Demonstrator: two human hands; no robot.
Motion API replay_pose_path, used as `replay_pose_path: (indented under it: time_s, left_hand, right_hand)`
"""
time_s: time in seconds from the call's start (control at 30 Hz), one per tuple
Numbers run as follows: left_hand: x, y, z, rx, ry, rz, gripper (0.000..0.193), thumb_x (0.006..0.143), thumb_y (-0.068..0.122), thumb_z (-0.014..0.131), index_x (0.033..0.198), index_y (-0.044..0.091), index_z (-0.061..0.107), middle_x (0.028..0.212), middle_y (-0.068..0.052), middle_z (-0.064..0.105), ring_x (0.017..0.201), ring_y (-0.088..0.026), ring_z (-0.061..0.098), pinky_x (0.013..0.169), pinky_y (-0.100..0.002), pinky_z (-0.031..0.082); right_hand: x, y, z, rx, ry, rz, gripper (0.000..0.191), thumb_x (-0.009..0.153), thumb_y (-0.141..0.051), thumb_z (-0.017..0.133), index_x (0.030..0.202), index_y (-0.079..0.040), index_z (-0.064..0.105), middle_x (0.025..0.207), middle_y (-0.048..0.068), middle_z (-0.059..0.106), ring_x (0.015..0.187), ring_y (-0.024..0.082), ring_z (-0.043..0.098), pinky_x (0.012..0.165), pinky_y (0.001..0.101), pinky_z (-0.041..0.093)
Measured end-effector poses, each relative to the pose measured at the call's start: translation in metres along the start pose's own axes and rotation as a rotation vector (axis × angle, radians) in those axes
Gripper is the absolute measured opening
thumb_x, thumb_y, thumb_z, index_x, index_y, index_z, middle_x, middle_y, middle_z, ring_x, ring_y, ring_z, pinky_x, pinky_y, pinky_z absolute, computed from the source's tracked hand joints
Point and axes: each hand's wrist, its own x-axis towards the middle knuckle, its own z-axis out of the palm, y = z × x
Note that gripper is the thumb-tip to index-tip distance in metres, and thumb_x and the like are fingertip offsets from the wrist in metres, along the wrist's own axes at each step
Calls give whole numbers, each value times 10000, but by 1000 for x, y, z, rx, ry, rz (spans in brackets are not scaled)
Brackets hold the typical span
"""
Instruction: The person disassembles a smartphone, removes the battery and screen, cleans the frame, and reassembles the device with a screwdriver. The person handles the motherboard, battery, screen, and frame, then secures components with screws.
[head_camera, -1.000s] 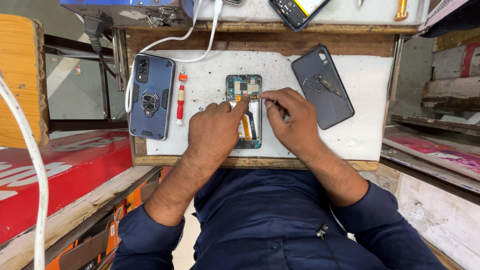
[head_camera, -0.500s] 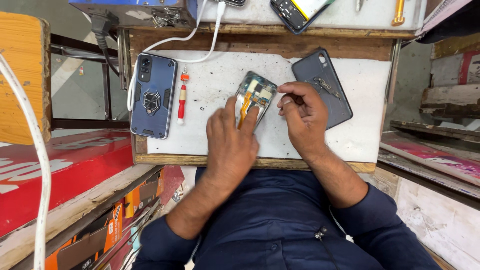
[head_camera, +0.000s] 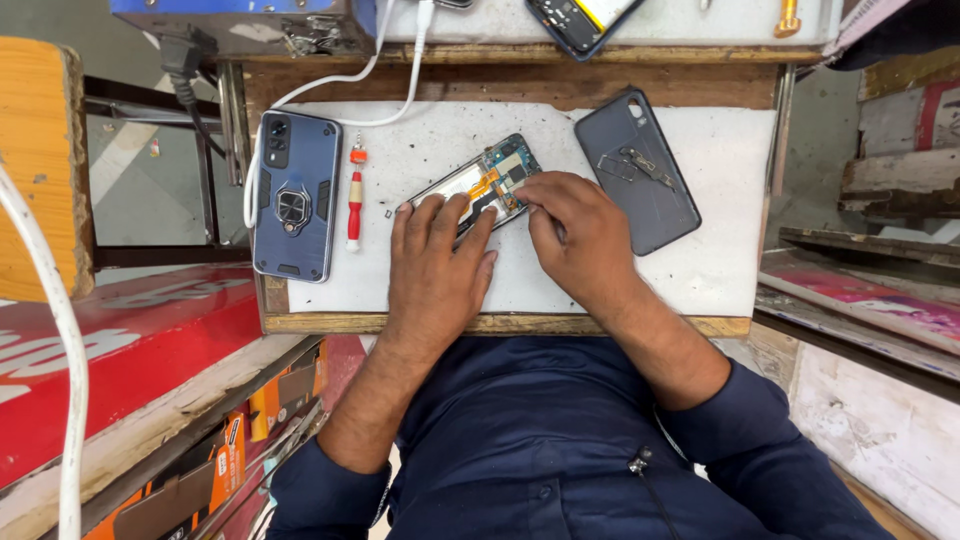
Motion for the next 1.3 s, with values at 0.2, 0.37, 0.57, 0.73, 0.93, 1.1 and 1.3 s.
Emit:
replay_pose_path:
  time_s: [0.2, 0.37, 0.57, 0.73, 0.93, 1.1, 1.3]
  left_hand:
    - [1, -3, 1, 37, -33, -3, 508, 935, 322, 758, 1419, 213, 647, 1409, -142, 504, 1326, -357, 436, 1164, -628, 322]
    - [7, -1, 0, 71, -57, 12, 524, 922, 346, 762, 1424, 247, 649, 1395, -148, 504, 1280, -364, 444, 1131, -620, 329]
    - [11, 0, 2, 103, -43, 23, 505, 940, 357, 761, 1421, 247, 654, 1380, -144, 496, 1273, -347, 440, 1124, -617, 339]
    - [11, 3, 3, 110, -49, 16, 495, 941, 365, 761, 1411, 251, 654, 1375, -143, 496, 1269, -342, 443, 1125, -622, 346]
    - [12, 3, 0, 101, -61, -3, 506, 926, 352, 766, 1408, 255, 648, 1385, -135, 517, 1266, -343, 476, 1120, -611, 352]
    - [12, -3, -6, 67, -90, 12, 561, 923, 284, 767, 1463, 220, 627, 1398, -130, 530, 1265, -337, 482, 1116, -597, 357]
    - [12, -2, -3, 81, -66, 25, 524, 912, 288, 774, 1421, 255, 655, 1385, -131, 536, 1244, -341, 504, 1096, -586, 361]
  right_hand:
    - [-1, -5, -3, -160, -82, -75, 260, 933, -41, 712, 1192, -59, 731, 1265, 95, 697, 1059, 308, 670, 921, 411, 552]
    - [-7, -4, -6, -181, -105, -78, 284, 929, -33, 697, 1212, -50, 722, 1310, 111, 688, 1051, 301, 658, 925, 401, 546]
    - [-8, 4, -4, -158, -99, -54, 267, 935, -16, 698, 1197, -54, 729, 1312, 95, 696, 1047, 276, 661, 931, 390, 547]
    - [-9, 5, -4, -176, -115, -44, 265, 931, -30, 712, 1191, -68, 744, 1317, 85, 697, 1028, 252, 656, 911, 366, 552]
    - [-14, -3, -4, -238, -115, -109, 315, 915, -72, 744, 1228, -34, 736, 1345, 122, 673, 999, 267, 618, 904, 380, 536]
    - [-15, -4, -4, -259, -118, -93, 330, 898, -82, 753, 1223, -29, 739, 1359, 120, 674, 977, 274, 603, 900, 380, 531]
    - [-16, -3, 0, -242, -93, -70, 313, 910, -85, 754, 1220, -45, 754, 1351, 108, 683, 982, 260, 620, 897, 372, 540]
